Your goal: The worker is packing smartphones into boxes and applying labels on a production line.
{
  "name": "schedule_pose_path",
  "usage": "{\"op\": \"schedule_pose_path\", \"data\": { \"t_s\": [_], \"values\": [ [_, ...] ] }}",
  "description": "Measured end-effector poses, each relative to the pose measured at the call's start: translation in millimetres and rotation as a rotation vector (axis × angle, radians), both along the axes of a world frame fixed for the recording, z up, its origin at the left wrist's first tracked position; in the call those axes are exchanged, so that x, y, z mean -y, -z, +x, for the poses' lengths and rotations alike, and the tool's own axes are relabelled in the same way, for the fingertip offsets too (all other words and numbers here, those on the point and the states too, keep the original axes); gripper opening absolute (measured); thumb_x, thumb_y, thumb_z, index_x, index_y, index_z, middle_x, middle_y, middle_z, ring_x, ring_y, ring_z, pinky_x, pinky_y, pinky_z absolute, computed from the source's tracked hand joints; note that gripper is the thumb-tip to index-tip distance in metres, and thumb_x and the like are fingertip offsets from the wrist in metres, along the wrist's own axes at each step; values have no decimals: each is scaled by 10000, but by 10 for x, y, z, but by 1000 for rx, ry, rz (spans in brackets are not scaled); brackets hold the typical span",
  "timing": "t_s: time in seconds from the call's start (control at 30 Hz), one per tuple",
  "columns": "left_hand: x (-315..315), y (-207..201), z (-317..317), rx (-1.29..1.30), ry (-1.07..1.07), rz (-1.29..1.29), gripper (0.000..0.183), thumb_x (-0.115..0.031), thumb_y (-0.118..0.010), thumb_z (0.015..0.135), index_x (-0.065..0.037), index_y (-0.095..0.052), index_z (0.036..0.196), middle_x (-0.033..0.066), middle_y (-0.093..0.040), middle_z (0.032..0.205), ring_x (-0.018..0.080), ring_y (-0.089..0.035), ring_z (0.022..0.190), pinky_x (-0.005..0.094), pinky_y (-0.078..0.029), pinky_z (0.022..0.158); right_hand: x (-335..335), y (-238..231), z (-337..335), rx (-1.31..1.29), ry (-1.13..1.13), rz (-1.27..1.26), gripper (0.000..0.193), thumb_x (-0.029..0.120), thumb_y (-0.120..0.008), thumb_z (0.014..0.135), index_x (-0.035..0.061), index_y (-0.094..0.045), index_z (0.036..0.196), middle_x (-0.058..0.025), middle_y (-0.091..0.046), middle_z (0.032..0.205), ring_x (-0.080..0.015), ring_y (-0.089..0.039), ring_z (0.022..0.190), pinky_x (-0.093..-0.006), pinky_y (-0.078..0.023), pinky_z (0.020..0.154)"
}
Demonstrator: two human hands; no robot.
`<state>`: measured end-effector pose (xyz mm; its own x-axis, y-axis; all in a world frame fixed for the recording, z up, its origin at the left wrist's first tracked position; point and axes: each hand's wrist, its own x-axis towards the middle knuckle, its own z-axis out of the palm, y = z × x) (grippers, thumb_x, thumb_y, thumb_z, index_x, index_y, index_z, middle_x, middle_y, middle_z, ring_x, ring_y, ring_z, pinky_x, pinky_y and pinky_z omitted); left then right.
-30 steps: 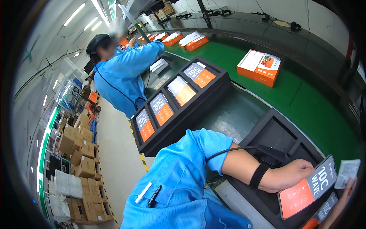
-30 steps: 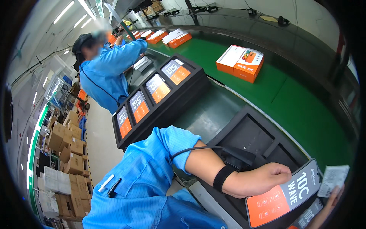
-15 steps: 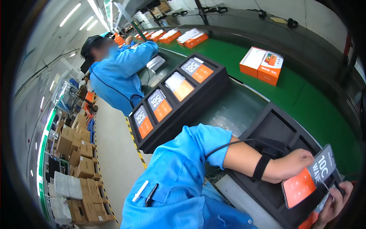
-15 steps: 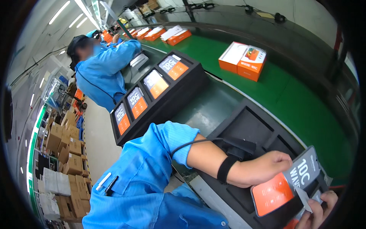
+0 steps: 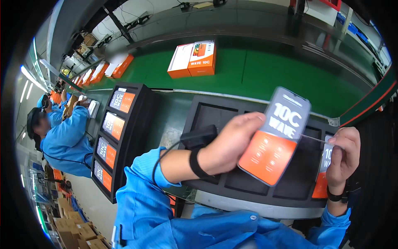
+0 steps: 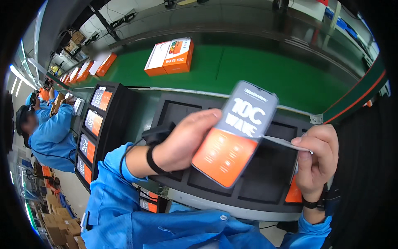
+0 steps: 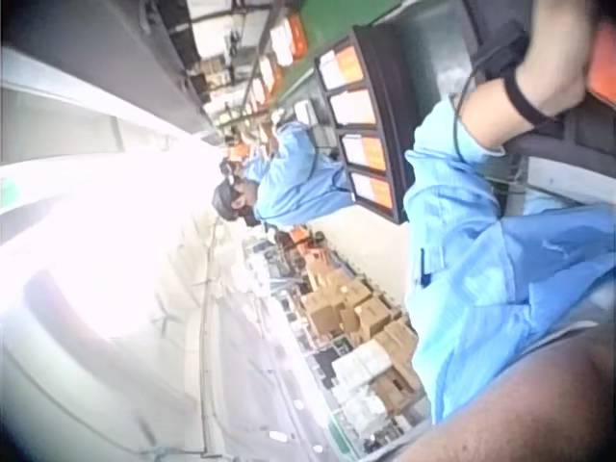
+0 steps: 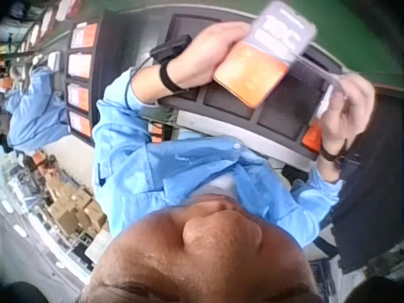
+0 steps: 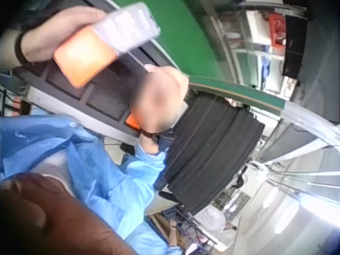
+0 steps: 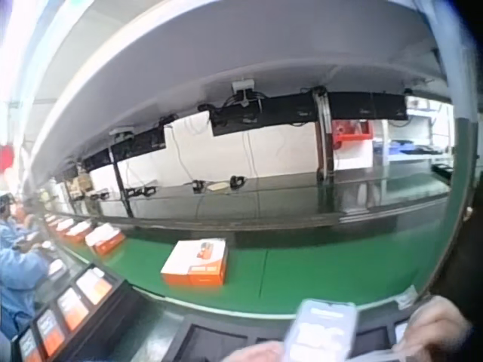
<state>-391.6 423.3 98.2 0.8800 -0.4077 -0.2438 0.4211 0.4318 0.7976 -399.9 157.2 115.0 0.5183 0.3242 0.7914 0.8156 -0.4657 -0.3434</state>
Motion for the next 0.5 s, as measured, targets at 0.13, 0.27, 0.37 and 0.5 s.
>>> {"op": "schedule_pose_path", "data": {
  "t_s": [0.13, 0.27, 0.37, 0.5],
  "values": [
    [-499, -352, 399, 127, -224, 3, 354, -229, -337, 1016, 20, -518, 1191, 155, -633, 1134, 233, -657, 990, 355, -539, 869, -73, 30, 7, -160, 20, 192, 54, 49, -588, 836, 27, -625, 868, -89, -532, 835, -181, -501, 738, -271, -394, 626],
    [-1265, -471, 1297, 454, -518, 311, 352, -154, -306, 990, 56, -554, 1126, 174, -648, 1055, 247, -667, 934, 372, -555, 836, -134, -56, 9, -191, -14, 68, 96, 24, -617, 775, 41, -660, 860, -86, -554, 794, -194, -526, 718, -284, -397, 608],
    [-2202, -71, 2186, 505, -795, 489, 308, -148, -423, 992, 88, -562, 1131, 137, -656, 1014, 206, -654, 854, 336, -543, 763, -231, -105, 55, -210, -105, -29, 124, 20, -643, 719, 65, -689, 826, -50, -569, 717, -202, -520, 644, -306, -395, 589],
    [-2849, 608, 2970, 283, -946, 835, 240, -110, -481, 906, 74, -619, 974, 144, -647, 911, 246, -654, 841, 394, -537, 709, -240, -61, 97, -268, -113, -61, 142, 38, -696, 700, 74, -708, 836, -37, -581, 725, -192, -528, 632, -298, -391, 570]
  ]
}}
